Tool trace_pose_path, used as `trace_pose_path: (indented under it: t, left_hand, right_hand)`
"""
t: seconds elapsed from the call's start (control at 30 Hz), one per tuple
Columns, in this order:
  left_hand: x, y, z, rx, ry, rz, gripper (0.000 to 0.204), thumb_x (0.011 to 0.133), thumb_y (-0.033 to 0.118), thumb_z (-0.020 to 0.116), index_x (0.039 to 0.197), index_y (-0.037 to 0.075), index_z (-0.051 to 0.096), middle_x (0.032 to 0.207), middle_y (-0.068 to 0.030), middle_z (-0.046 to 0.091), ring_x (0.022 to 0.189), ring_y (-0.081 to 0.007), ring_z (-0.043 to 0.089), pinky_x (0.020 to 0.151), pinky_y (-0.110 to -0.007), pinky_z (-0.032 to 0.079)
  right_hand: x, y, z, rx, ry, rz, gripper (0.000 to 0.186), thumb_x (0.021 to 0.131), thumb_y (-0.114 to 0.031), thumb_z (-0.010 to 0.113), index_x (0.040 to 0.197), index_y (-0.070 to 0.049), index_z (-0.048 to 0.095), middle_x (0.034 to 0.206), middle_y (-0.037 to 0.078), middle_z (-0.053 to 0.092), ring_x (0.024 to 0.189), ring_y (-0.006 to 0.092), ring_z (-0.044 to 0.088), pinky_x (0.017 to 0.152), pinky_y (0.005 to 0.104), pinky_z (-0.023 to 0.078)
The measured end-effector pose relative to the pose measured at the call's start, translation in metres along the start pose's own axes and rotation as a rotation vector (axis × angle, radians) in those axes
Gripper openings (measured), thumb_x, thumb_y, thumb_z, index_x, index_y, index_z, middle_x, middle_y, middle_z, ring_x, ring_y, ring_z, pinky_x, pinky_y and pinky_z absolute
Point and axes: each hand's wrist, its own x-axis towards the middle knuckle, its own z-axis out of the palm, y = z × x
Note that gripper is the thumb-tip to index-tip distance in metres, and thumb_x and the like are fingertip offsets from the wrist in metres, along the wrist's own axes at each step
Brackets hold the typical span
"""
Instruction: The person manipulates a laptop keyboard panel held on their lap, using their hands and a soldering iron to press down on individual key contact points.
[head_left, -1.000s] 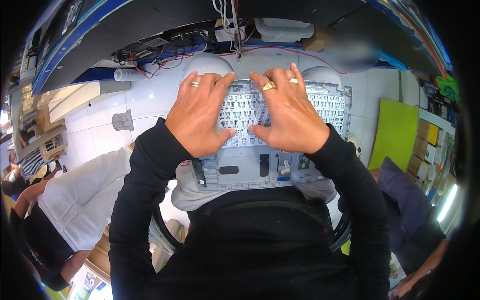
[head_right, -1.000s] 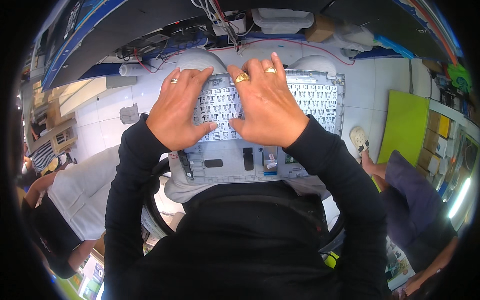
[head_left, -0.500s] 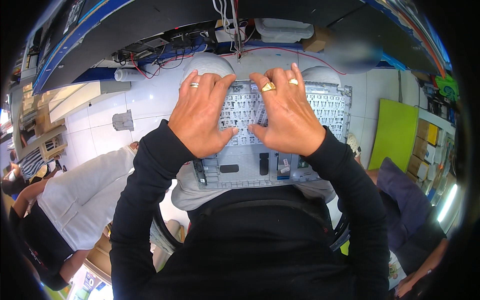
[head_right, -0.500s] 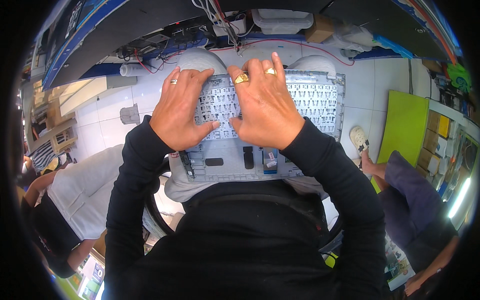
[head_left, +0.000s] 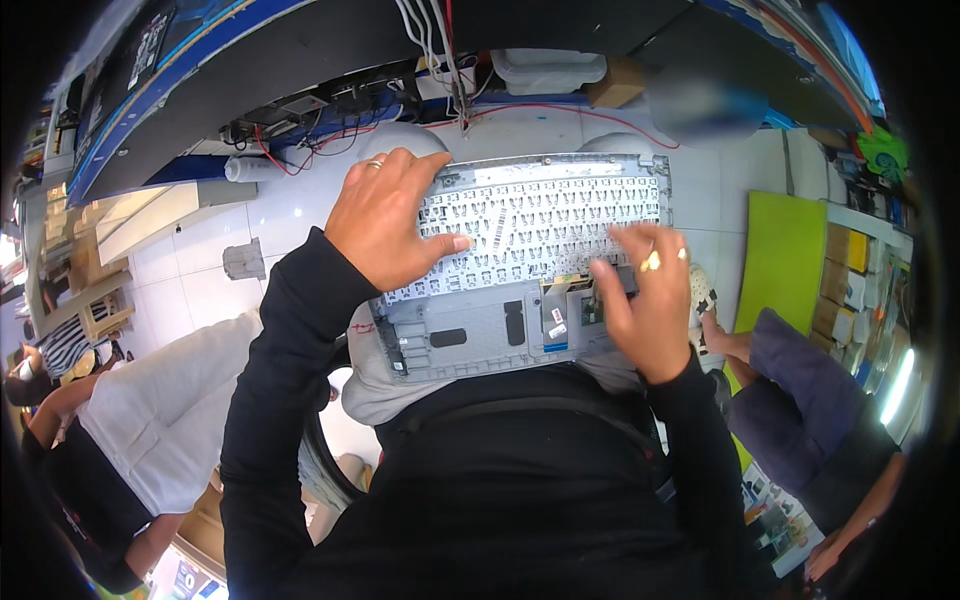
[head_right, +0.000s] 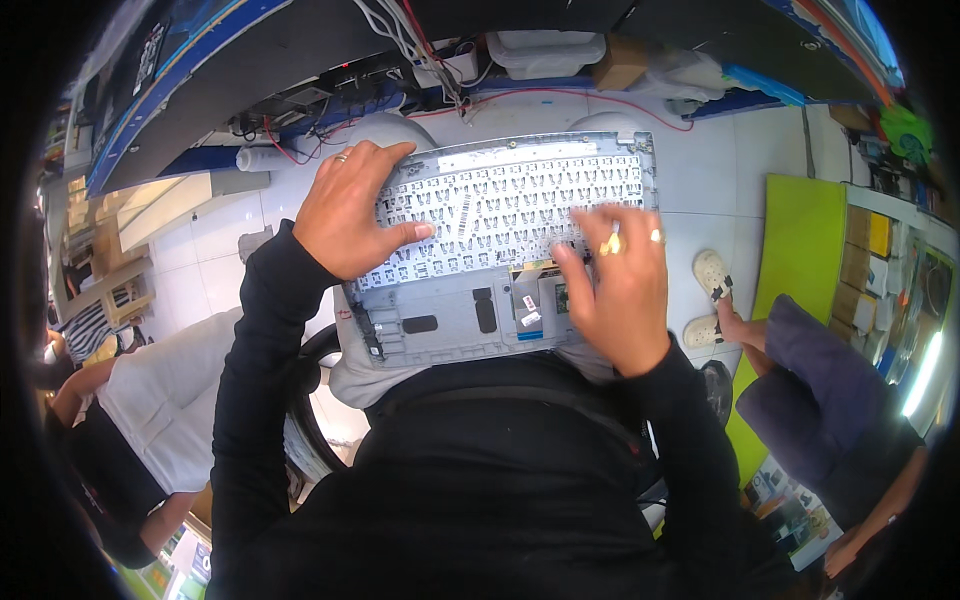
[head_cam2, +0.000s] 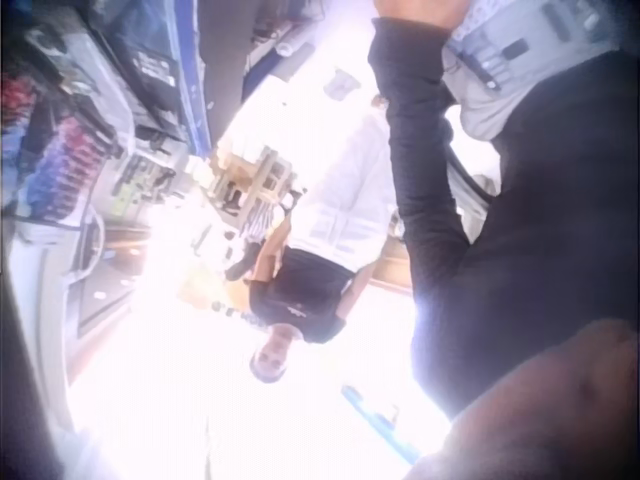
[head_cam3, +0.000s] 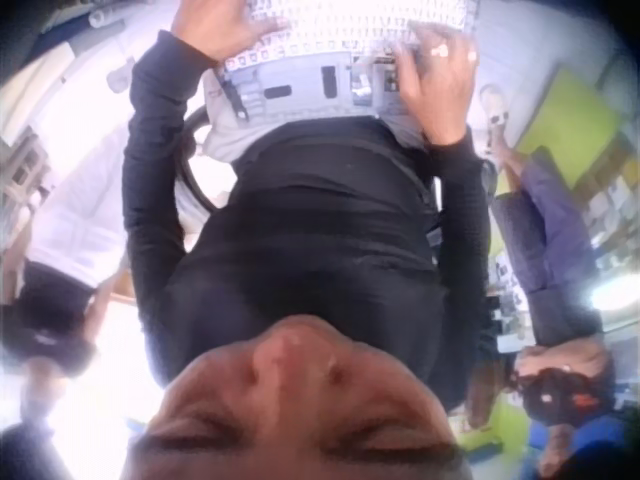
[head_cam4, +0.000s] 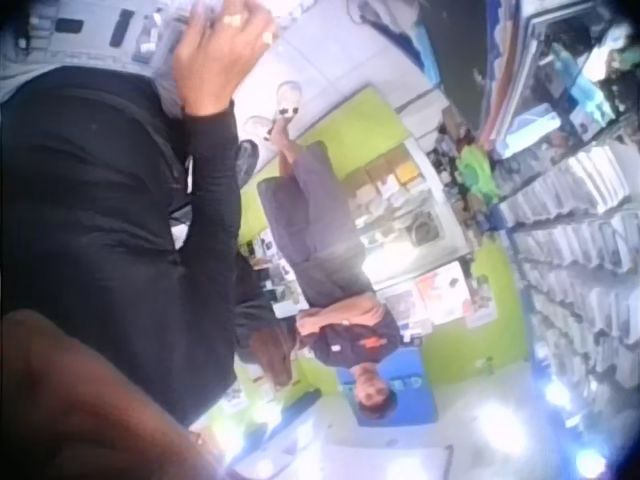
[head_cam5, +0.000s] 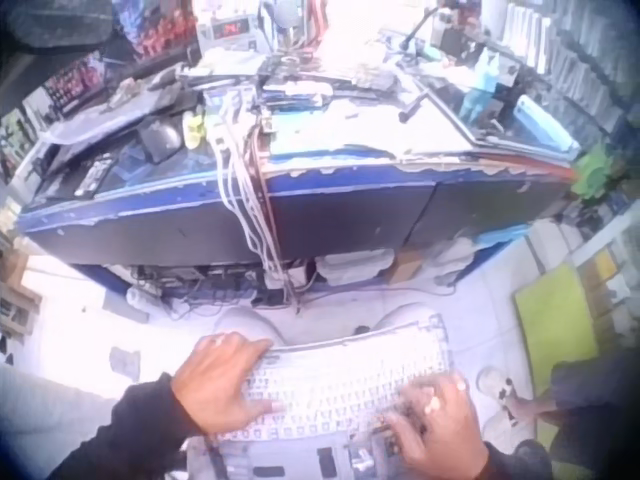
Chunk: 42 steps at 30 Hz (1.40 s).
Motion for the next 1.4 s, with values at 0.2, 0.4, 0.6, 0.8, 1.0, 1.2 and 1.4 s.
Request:
trace_pose_path:
  t: [0.2, 0.4, 0.6, 0.8, 1.0, 1.2, 1.4]
  left_hand:
    - [0.017, -0.006, 0.006, 0.057, -0.105, 0.014, 0.085, 0.071, 0.040, 0.092, 0.135, -0.004, 0.058, 0.120, -0.0222, 0.064, 0.118, -0.0383, 0.061, 0.103, -0.045, 0.045]
    - [0.019, -0.013, 0.023, -0.006, -0.146, -0.020, 0.085, 0.071, 0.042, 0.094, 0.134, -0.005, 0.059, 0.122, -0.0231, 0.066, 0.120, -0.0393, 0.062, 0.104, -0.044, 0.048]
    - [0.010, -0.017, 0.024, -0.030, -0.090, -0.001, 0.086, 0.073, 0.049, 0.092, 0.134, -0.003, 0.060, 0.121, -0.0229, 0.066, 0.123, -0.0389, 0.062, 0.106, -0.046, 0.047]
    - [-0.005, 0.008, -0.007, 0.086, 0.089, 0.143, 0.083, 0.072, 0.047, 0.092, 0.131, -0.001, 0.060, 0.114, -0.0186, 0.065, 0.115, -0.0366, 0.062, 0.101, -0.046, 0.044]
    - [-0.012, 0.036, -0.030, 0.119, 0.132, 0.209, 0.082, 0.070, 0.042, 0.091, 0.133, 0.001, 0.059, 0.114, -0.0170, 0.063, 0.114, -0.0374, 0.059, 0.103, -0.047, 0.041]
    - [-0.039, 0.052, -0.030, 0.312, 0.248, 0.155, 0.093, 0.068, 0.048, 0.091, 0.138, 0.000, 0.054, 0.119, -0.0179, 0.062, 0.117, -0.0369, 0.059, 0.120, -0.055, 0.031]
    - [-0.066, 0.054, -0.033, 0.299, 0.341, 0.046, 0.098, 0.061, 0.043, 0.096, 0.136, -0.001, 0.053, 0.122, -0.0201, 0.060, 0.114, -0.0410, 0.057, 0.107, -0.053, 0.041]
  right_hand:
    - [-0.038, -0.024, 0.014, 0.026, -0.213, -0.111, 0.031, 0.083, -0.002, 0.073, 0.114, -0.001, 0.071, 0.107, 0.014, 0.064, 0.103, 0.0344, 0.058, 0.092, 0.0446, 0.048]
    - [-0.022, -0.034, 0.033, -0.032, -0.261, -0.305, 0.045, 0.080, -0.003, 0.064, 0.125, -0.001, 0.068, 0.105, 0.014, 0.061, 0.102, 0.0329, 0.059, 0.099, 0.0463, 0.045]
    - [-0.002, -0.036, 0.029, 0.008, -0.182, -0.138, 0.048, 0.084, -0.012, 0.077, 0.129, 0.001, 0.067, 0.117, 0.020, 0.063, 0.112, 0.0387, 0.059, 0.100, 0.0480, 0.045]
    - [0.035, 0.008, -0.026, -0.283, -0.002, -0.103, 0.086, 0.078, -0.032, 0.090, 0.146, 0.003, 0.053, 0.148, 0.029, 0.050, 0.143, 0.0476, 0.042, 0.119, 0.0534, 0.034]
    - [0.074, 0.002, -0.043, -0.296, -0.236, -0.231, 0.090, 0.070, -0.040, 0.093, 0.140, 0.002, 0.055, 0.132, 0.023, 0.057, 0.132, 0.0416, 0.051, 0.114, 0.0510, 0.037]
    - [0.057, -0.004, -0.044, -0.228, -0.114, -0.229, 0.072, 0.065, -0.030, 0.096, 0.120, -0.002, 0.060, 0.105, 0.015, 0.059, 0.107, 0.0370, 0.058, 0.099, 0.0477, 0.042]
    - [0.046, -0.024, -0.055, -0.204, -0.058, -0.224, 0.070, 0.063, -0.026, 0.096, 0.119, -0.003, 0.060, 0.104, 0.014, 0.058, 0.102, 0.0353, 0.057, 0.097, 0.0477, 0.040]
